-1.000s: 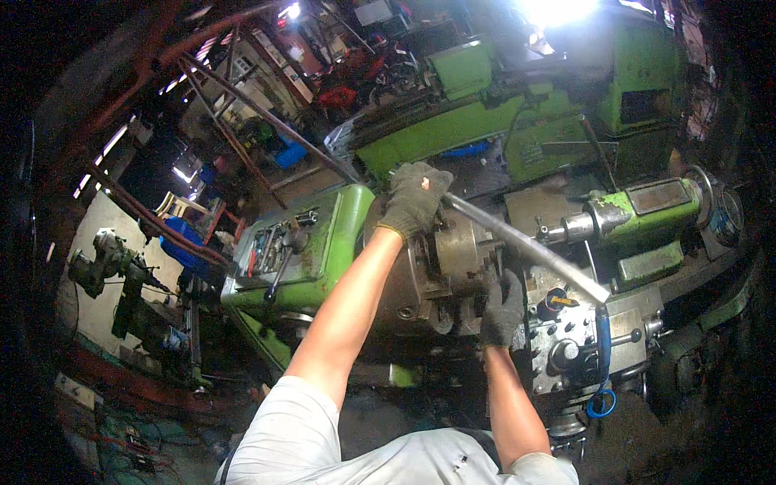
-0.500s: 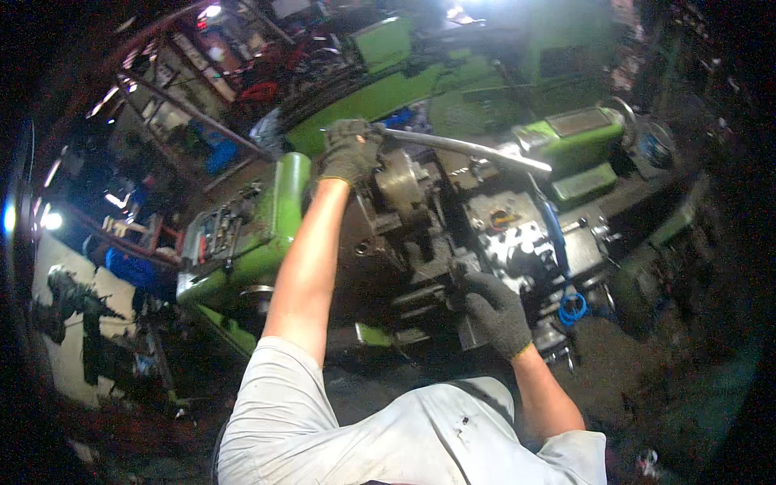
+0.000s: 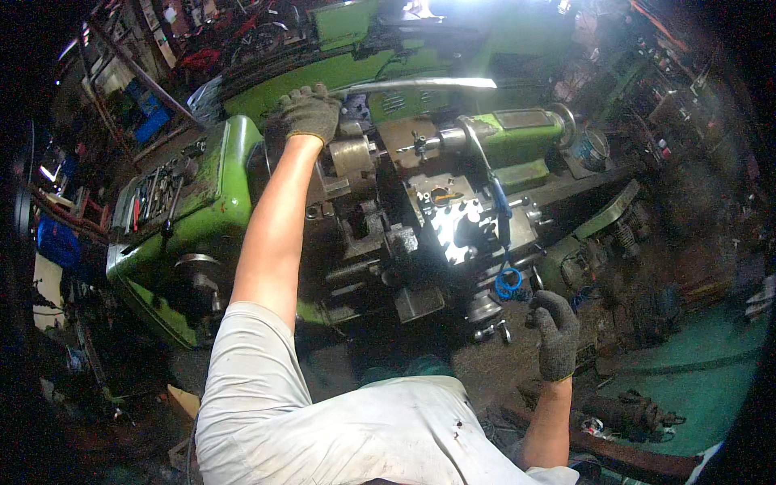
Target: The person operates a green metal lathe, using a wrench to tighten the chuck and a file to smooth the rotating metal workpiece. They adjust the tool post and clear metal shavings from the chuck area.
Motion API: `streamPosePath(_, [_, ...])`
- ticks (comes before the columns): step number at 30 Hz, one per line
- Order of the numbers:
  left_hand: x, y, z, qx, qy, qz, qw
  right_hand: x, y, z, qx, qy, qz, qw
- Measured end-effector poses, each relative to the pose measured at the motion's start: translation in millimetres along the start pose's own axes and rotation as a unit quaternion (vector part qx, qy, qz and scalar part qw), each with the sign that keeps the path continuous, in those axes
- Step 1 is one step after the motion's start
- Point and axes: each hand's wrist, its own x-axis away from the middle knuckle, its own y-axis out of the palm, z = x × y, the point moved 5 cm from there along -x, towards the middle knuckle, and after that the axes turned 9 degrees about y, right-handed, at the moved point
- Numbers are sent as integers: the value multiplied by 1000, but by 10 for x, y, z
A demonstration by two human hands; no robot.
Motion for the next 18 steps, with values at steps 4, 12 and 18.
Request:
streamPosePath(4, [-125, -364, 311, 7, 38, -223, 974, -21, -269, 42, -13, 9, 27, 1000])
streamPosePath(12, [-365, 735, -135, 151, -56, -18, 987, -837, -858, 482, -19, 47, -44, 998])
streamPosePath(18, [-95, 328, 465, 163, -79, 186, 966, -1799, -1355, 803, 47, -1, -78, 996])
